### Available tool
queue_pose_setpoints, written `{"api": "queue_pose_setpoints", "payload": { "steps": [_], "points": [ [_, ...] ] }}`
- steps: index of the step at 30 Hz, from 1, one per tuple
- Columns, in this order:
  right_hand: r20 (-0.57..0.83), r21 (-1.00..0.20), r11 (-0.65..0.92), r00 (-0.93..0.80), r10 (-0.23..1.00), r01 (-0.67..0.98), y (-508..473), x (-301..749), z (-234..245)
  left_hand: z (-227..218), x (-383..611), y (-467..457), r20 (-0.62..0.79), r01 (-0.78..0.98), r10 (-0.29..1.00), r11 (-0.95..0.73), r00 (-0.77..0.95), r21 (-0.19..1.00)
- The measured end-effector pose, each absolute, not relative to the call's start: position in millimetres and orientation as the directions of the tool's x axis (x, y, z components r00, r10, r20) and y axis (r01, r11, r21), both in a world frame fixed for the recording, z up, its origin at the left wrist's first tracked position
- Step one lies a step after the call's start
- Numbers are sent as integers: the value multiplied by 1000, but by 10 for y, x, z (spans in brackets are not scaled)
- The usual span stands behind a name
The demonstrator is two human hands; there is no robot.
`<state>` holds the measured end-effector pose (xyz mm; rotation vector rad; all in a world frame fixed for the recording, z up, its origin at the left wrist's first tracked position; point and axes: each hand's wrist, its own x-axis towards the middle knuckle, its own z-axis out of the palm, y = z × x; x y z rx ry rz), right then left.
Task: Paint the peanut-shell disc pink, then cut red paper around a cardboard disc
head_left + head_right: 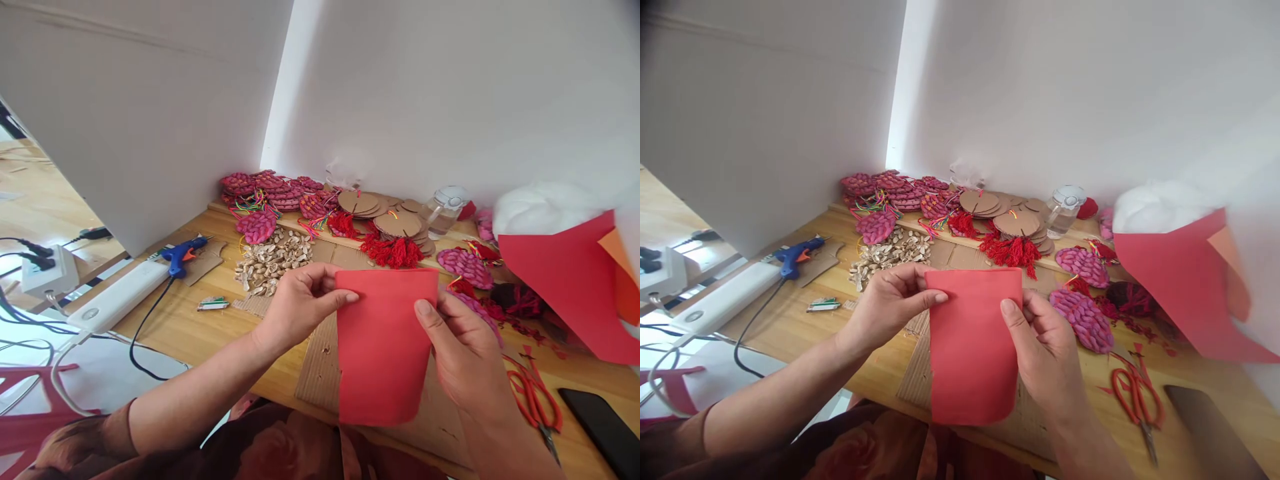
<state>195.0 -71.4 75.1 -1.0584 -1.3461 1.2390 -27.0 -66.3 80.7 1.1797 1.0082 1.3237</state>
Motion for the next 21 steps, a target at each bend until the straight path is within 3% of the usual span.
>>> {"api": "queue_pose_setpoints", "payload": {
  "steps": [15, 21],
  "points": [
    [94, -993, 88, -86, 992, -81, -697, 2021, 650, 803, -196, -663, 55, -206, 998, -46, 40, 978],
    [139, -988, 138, -10, 990, -64, -543, 2033, 685, 767, -165, -611, 53, -90, 996, -47, 65, 995]
  ]
}}
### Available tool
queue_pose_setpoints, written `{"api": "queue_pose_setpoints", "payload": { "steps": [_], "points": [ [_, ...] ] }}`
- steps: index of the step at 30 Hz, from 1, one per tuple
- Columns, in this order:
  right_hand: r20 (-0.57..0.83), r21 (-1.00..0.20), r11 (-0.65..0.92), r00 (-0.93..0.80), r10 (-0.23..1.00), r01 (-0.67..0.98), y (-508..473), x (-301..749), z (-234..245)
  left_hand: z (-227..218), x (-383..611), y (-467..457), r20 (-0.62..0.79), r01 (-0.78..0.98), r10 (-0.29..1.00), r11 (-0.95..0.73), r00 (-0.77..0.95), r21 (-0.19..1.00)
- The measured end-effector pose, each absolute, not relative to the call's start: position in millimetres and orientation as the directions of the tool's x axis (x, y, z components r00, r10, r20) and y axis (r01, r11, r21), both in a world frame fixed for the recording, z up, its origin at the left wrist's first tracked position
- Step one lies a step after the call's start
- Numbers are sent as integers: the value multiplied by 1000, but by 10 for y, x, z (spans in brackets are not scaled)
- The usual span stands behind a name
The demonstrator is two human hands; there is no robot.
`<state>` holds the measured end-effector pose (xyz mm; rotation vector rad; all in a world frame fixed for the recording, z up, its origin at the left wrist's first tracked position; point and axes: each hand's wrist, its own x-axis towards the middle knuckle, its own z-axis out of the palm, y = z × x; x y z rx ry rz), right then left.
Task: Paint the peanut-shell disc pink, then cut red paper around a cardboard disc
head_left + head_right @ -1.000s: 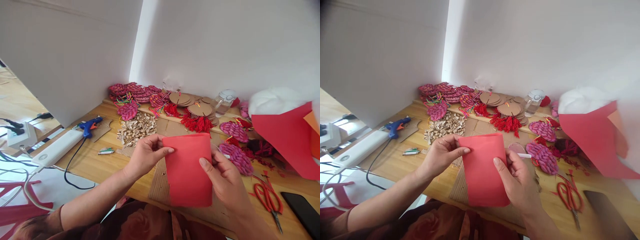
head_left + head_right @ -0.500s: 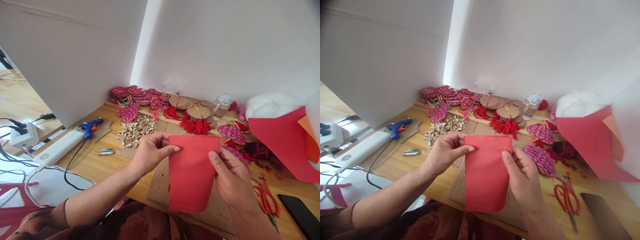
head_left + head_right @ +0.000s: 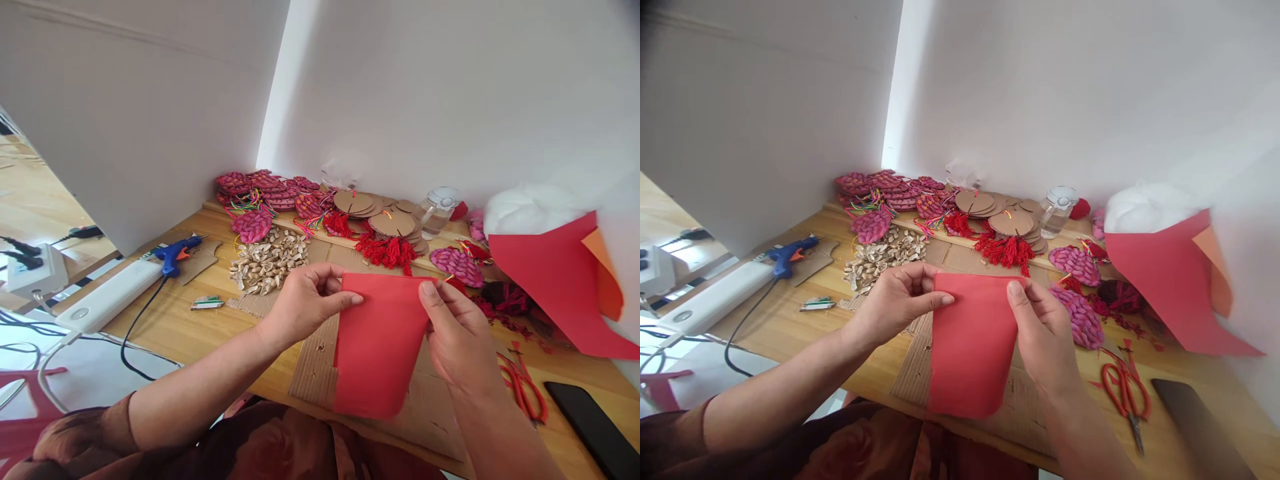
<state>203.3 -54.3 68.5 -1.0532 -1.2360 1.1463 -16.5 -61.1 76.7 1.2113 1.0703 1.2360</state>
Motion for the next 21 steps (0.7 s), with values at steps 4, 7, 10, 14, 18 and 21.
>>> {"api": "queue_pose_setpoints", "payload": {
  "steps": [4, 7, 10, 14, 18, 21],
  "points": [
    [121, -989, 122, 18, 993, -89, -480, 2013, 693, 754, -133, -584, 31, -134, 995, -18, 96, 991],
    [102, -986, 106, 33, 994, -131, -474, 1999, 684, 757, -111, -576, 15, -208, 992, 10, 121, 978],
    [97, -981, 104, 53, 994, -164, -472, 1992, 676, 759, -94, -566, 17, -226, 993, 10, 116, 974],
    [125, -980, 140, 108, 986, -141, -448, 1984, 672, 755, -85, -537, 50, -151, 995, -36, 87, 988],
    [168, -980, 183, 159, 973, -84, -424, 1975, 669, 737, -68, -492, 69, -141, 994, -56, 85, 988],
    [130, -981, 146, 121, 984, -130, -437, 1972, 642, 712, -37, -450, 63, -183, 996, -52, 59, 982]
  ]
}}
